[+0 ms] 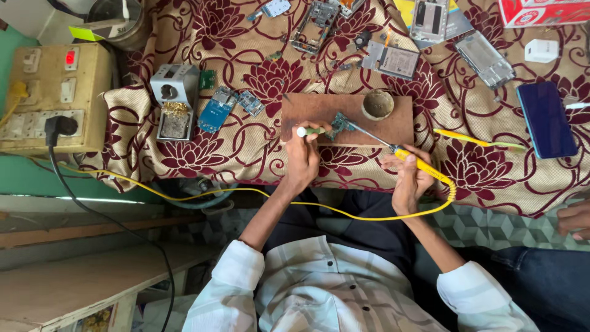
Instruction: The person uses a soldering iron and solder wire to apply solder to joints on a small circuit board held on a wooden board. The person repeatedly melts solder onto the board while holding the board steady with the other hand.
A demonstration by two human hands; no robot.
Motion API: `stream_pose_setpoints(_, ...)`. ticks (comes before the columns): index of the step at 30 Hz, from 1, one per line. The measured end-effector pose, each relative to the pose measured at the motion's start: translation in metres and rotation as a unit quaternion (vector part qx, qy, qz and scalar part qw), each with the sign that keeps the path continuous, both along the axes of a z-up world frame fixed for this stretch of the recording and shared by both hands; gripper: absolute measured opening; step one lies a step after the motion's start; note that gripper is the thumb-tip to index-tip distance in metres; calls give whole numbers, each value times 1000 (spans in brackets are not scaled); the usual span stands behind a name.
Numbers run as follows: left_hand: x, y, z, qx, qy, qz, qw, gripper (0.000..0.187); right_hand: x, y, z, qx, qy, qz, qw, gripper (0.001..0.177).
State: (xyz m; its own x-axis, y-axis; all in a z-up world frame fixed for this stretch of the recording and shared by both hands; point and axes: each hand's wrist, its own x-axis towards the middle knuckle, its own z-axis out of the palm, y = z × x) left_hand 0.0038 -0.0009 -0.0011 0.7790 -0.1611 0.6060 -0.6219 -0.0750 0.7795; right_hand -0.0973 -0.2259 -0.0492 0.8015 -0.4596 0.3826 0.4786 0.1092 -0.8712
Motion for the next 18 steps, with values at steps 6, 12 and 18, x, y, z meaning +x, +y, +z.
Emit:
stream_pose_setpoints(6, -1, 1, -3, 4, 15, -1, 1000, 17, 0, 2, -1, 3, 14, -10, 1000, 32)
stream_pose_setpoints(12, -2, 2, -2, 14, -1, 11, 1000, 25, -3, 1, -3, -12, 26, -5, 1000, 33)
stream_pose_setpoints(18, -3, 3, 0, 8, 9, 2, 1000, 23, -5, 5, 1, -23, 34, -17, 999, 33)
